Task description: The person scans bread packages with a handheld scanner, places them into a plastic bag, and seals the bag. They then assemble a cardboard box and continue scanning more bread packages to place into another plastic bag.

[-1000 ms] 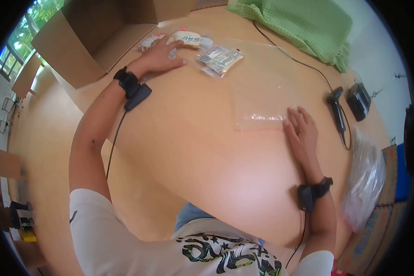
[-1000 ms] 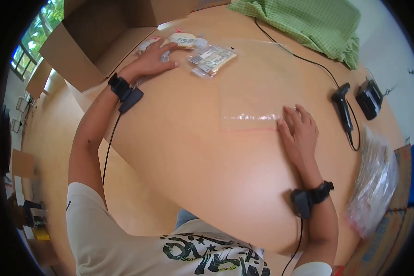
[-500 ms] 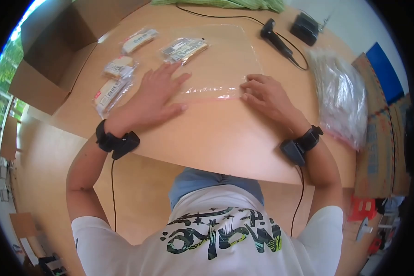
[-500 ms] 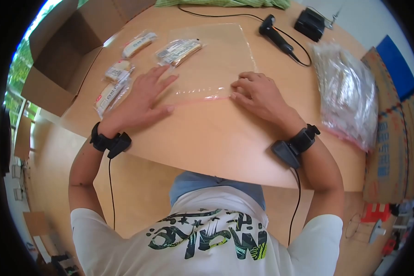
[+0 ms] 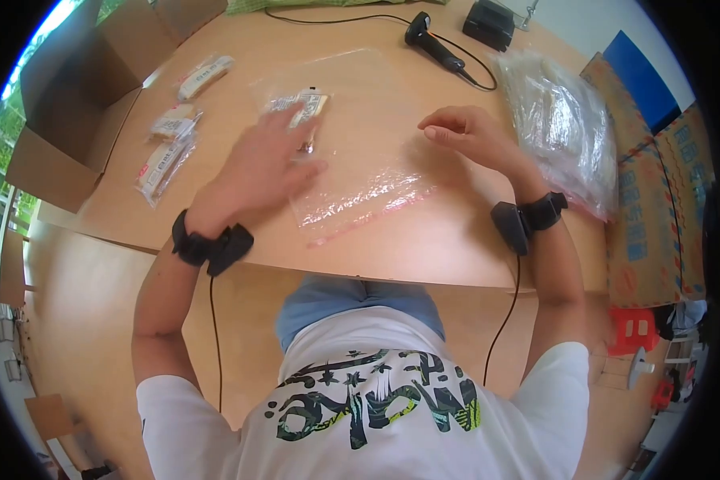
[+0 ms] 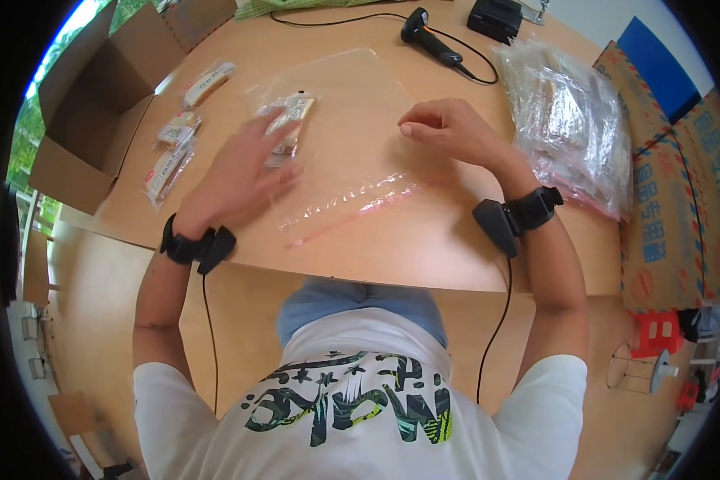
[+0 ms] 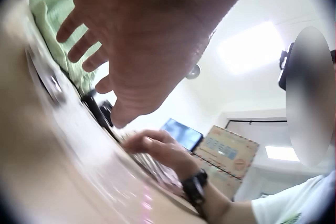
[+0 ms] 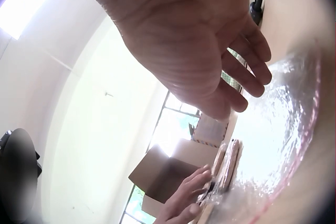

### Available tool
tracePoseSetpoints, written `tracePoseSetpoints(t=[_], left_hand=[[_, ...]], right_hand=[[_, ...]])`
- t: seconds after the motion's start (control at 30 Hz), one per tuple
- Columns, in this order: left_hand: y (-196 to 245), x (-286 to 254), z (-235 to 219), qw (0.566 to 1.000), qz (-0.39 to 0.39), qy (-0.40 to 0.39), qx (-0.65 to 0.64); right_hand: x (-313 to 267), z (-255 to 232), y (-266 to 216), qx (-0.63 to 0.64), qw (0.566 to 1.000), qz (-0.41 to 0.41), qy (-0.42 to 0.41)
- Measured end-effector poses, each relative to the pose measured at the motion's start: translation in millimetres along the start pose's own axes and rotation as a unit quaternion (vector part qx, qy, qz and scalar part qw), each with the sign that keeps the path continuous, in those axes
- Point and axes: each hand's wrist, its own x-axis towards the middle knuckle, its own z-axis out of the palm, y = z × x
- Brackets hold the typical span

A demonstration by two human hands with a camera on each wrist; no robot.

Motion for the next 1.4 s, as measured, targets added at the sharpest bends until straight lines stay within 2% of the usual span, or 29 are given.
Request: tracePoseSetpoints(t=[0.07, 0.1, 0.2, 0.3, 0.4, 0.43, 0.5, 0.53, 0.57, 0.6, 0.63, 0.73, 0.77, 0.87, 0.9, 1.0, 1.07, 1.1, 1.2, 1.3, 1.4], left_hand=[[-13, 6, -5, 0.993, -0.087, -0.019, 0.081], [-22, 2, 1, 0.995, -0.082, -0.002, 0.061], [-30, 3, 0, 0.997, -0.066, -0.03, 0.023], [-28, 12, -2, 0.995, -0.03, -0.078, 0.051], [-35, 15, -2, 0.991, 0.061, -0.035, 0.113], [-36, 16, -5, 0.997, 0.039, 0.014, 0.072], [-33, 23, -20, 0.993, -0.002, 0.114, -0.01], [-31, 27, -25, 0.976, -0.034, 0.131, -0.17], [-28, 32, -30, 0.932, -0.064, 0.143, -0.326], [-25, 37, -32, 0.863, -0.092, 0.15, -0.474], [-20, 41, -32, 0.808, -0.091, 0.115, -0.57], [-17, 66, -14, 0.73, -0.086, 0.006, -0.678], [-10, 72, -10, 0.722, -0.076, -0.009, -0.688], [7, 87, -8, 0.631, -0.082, -0.022, -0.771], [9, 89, -5, 0.653, -0.088, -0.017, -0.752], [6, 92, 9, 0.725, -0.091, -0.009, -0.683], [4, 87, 19, 0.77, -0.07, -0.012, -0.634], [1, 85, 20, 0.77, -0.067, -0.01, -0.634], [-5, 80, 9, 0.765, -0.063, -0.023, -0.64], [-7, 74, 2, 0.766, -0.068, -0.085, -0.633], [6, 72, -5, 0.781, -0.046, -0.155, -0.604]], right_hand=[[6, 4, -7, 0.047, 0.999, 0.023, -0.007], [6, 8, -8, 0.061, 0.998, 0.024, -0.018], [2, 23, -4, 0.066, 0.997, 0.02, -0.035], [2, 26, -1, 0.084, 0.995, 0.03, -0.035], [0, 28, -7, 0.128, 0.99, 0.058, -0.002], [-1, 28, -11, 0.144, 0.987, 0.068, 0.015], [-4, 30, -22, 0.173, 0.982, 0.038, 0.07], [-6, 30, -25, 0.187, 0.977, 0.022, 0.1], [-7, 31, -26, 0.249, 0.962, 0.019, 0.109], [-8, 30, -27, 0.307, 0.944, 0.015, 0.118], [-9, 27, -28, 0.363, 0.923, 0.009, 0.127], [-12, 12, -27, 0.561, 0.827, -0.001, -0.012], [-16, 10, -31, 0.54, 0.84, 0.047, 0.026], [-22, 10, -25, 0.456, 0.88, 0.067, 0.116], [-24, 9, -31, 0.443, 0.879, 0.071, 0.158], [-23, 7, -20, 0.379, 0.903, 0.079, 0.188], [-23, 7, -6, 0.346, 0.923, 0.064, 0.157], [-24, 7, -1, 0.329, 0.932, 0.059, 0.14], [-25, 5, -15, 0.473, 0.877, 0.065, 0.061], [-29, 4, -28, 0.512, 0.852, 0.061, -0.09], [-30, 19, -48, 0.326, 0.928, 0.097, -0.15]])
